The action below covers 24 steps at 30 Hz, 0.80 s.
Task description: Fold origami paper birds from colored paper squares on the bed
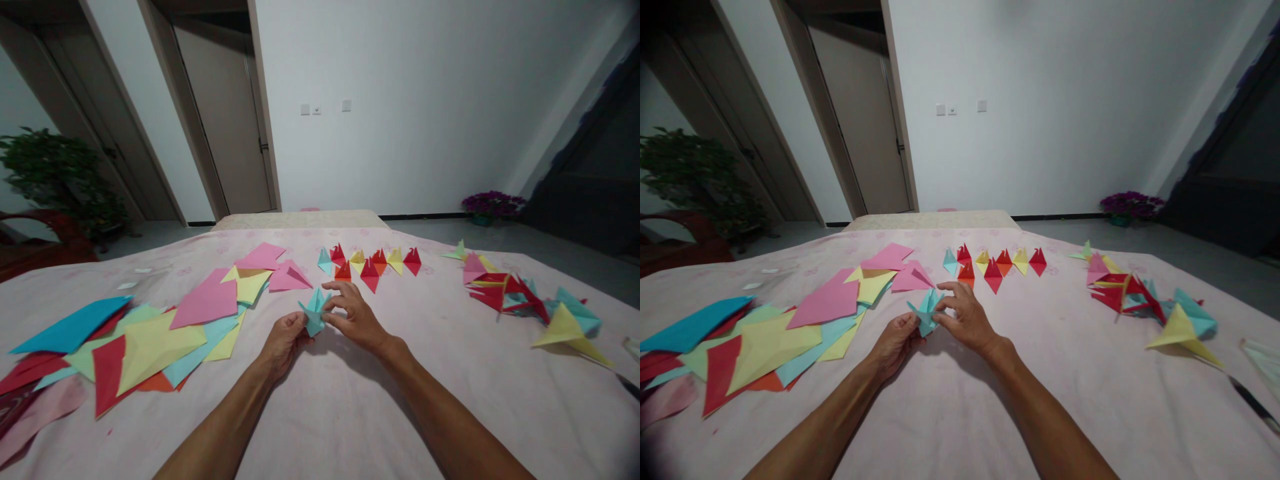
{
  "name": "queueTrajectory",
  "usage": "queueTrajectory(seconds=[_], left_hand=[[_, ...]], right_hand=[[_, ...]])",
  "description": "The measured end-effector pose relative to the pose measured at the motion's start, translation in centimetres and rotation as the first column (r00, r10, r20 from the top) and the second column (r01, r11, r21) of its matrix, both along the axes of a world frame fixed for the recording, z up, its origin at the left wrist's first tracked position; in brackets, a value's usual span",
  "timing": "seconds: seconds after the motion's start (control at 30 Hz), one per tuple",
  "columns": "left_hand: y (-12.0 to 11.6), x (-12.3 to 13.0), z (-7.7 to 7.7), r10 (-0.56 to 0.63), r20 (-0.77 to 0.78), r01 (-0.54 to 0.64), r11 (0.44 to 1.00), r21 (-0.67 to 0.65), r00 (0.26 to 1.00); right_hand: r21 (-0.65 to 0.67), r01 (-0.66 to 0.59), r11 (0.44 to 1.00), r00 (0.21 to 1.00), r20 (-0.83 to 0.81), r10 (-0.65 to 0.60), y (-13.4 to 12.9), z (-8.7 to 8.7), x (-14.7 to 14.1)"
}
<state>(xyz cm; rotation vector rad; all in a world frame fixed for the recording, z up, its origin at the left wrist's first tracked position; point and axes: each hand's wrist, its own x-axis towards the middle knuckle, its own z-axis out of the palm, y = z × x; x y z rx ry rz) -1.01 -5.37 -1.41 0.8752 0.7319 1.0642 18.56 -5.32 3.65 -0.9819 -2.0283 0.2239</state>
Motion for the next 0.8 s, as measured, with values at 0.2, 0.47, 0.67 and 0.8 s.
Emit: queueTrajectory(seconds=[0.2,0.47,0.67,0.8], left_hand=[[-0.2,0.4,0.0,0.037,0.005,-0.037,0.999,0.012,0.999],[-0.5,0.9,-0.2,0.195,0.068,-0.193,0.981,-0.036,0.978],[-0.7,1.2,-0.2,0.200,0.064,-0.202,0.979,0.025,0.978],[-0.8,1.3,0.0,0.188,0.032,-0.189,0.982,0.016,0.982]], right_hand=[[0.161,0.286,0.944,0.957,-0.105,-0.272,-0.9,-0.6,-1.5],[0.210,0.223,0.952,0.972,0.024,-0.233,-1.7,-1.4,-2.1],[0.147,0.260,0.954,0.966,-0.035,-0.258,-1.9,-1.9,-2.8],[0.093,0.245,0.965,0.966,-0.110,-0.235,-1.5,-2.3,-2.8]])
